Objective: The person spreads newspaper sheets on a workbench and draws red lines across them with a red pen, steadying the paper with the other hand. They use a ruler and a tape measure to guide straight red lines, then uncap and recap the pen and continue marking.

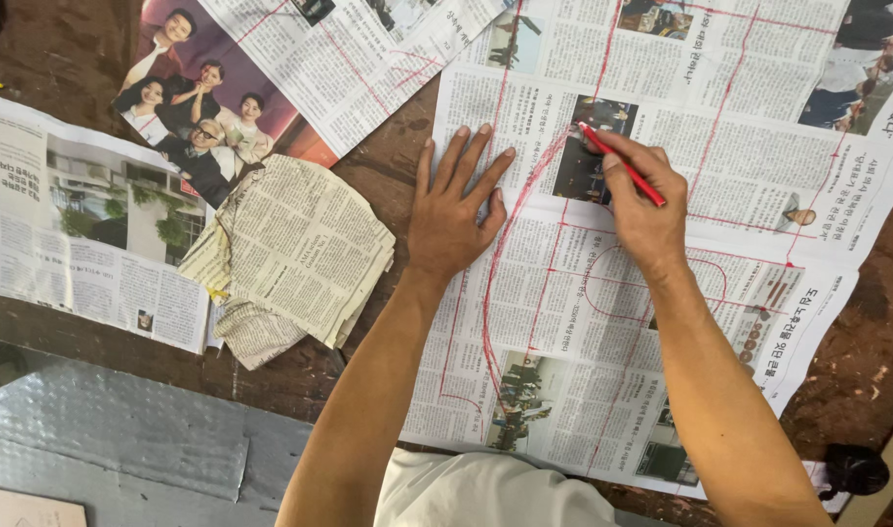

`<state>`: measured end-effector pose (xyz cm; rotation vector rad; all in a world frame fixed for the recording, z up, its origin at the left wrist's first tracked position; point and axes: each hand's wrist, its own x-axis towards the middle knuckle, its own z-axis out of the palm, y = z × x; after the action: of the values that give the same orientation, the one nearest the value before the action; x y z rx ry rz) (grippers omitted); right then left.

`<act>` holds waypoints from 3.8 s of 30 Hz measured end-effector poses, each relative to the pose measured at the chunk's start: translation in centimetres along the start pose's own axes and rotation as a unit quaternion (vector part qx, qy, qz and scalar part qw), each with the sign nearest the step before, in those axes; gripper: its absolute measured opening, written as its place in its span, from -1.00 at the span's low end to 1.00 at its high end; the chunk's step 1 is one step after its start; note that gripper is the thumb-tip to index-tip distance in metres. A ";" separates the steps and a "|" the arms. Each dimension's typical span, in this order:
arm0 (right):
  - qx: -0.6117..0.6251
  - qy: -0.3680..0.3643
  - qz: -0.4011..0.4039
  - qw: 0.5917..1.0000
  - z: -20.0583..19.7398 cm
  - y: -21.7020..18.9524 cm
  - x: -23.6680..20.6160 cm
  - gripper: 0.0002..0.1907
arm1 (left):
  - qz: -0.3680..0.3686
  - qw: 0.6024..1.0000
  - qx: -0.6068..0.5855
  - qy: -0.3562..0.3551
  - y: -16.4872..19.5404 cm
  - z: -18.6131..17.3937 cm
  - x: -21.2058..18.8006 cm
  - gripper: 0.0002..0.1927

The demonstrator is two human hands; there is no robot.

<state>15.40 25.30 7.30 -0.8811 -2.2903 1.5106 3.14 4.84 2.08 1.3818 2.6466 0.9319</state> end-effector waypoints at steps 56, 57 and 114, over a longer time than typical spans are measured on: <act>0.065 -0.200 0.207 0.955 1.2 1.2 -7.9 -0.68 | -0.006 1.000 0.025 -0.017 -0.8 1.5 -0.5 -0.35; 0.066 -0.228 0.158 0.958 1.1 1.3 -8.3 -0.68 | -0.005 1.000 0.026 -0.016 -0.8 1.7 -0.5 -0.35; 0.000 -0.368 0.112 0.923 0.7 -2.0 -11.7 -0.67 | 0.016 0.999 0.032 0.014 -0.9 1.0 -0.1 -0.40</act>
<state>23.50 17.01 10.11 -0.6554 -2.7440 2.2416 2.80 4.85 0.71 1.4386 2.7047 0.8836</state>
